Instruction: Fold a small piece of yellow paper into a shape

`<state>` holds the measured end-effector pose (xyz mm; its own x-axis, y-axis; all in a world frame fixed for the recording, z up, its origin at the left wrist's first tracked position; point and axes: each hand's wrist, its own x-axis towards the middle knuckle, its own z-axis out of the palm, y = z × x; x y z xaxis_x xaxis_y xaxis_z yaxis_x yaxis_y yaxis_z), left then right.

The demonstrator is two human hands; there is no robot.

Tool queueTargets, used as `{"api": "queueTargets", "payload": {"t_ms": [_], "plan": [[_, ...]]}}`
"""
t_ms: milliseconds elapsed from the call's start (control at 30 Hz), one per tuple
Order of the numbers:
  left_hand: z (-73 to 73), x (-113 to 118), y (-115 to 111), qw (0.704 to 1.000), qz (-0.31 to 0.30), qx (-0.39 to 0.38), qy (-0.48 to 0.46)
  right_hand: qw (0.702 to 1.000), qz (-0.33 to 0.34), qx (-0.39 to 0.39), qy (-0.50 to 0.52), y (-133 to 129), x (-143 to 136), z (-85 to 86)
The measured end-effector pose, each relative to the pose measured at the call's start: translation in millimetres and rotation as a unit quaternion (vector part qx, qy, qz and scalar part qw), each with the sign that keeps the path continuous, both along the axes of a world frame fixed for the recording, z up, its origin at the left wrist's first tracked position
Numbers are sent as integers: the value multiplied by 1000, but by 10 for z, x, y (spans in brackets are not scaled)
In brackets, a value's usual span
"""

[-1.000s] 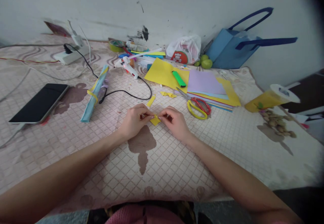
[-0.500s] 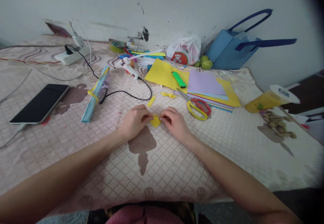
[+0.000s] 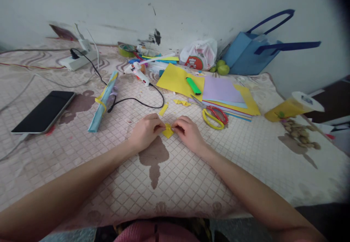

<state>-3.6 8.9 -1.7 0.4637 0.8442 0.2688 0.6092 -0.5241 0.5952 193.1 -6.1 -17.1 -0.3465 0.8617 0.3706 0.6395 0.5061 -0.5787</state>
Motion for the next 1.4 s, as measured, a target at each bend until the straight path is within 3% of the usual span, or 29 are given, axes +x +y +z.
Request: {"api": "queueTargets", "payload": {"t_ms": [500, 900, 1400], "plan": [[-30, 10, 17, 1000, 6, -6, -5, 1000, -6, -8, 3, 19, -24, -1], [71, -7, 18, 987, 14, -121, -108, 990, -28, -96, 99, 1, -18, 131], [92, 0, 36, 945, 21, -282, -164, 963, 1, -204, 175, 14, 11, 141]]}}
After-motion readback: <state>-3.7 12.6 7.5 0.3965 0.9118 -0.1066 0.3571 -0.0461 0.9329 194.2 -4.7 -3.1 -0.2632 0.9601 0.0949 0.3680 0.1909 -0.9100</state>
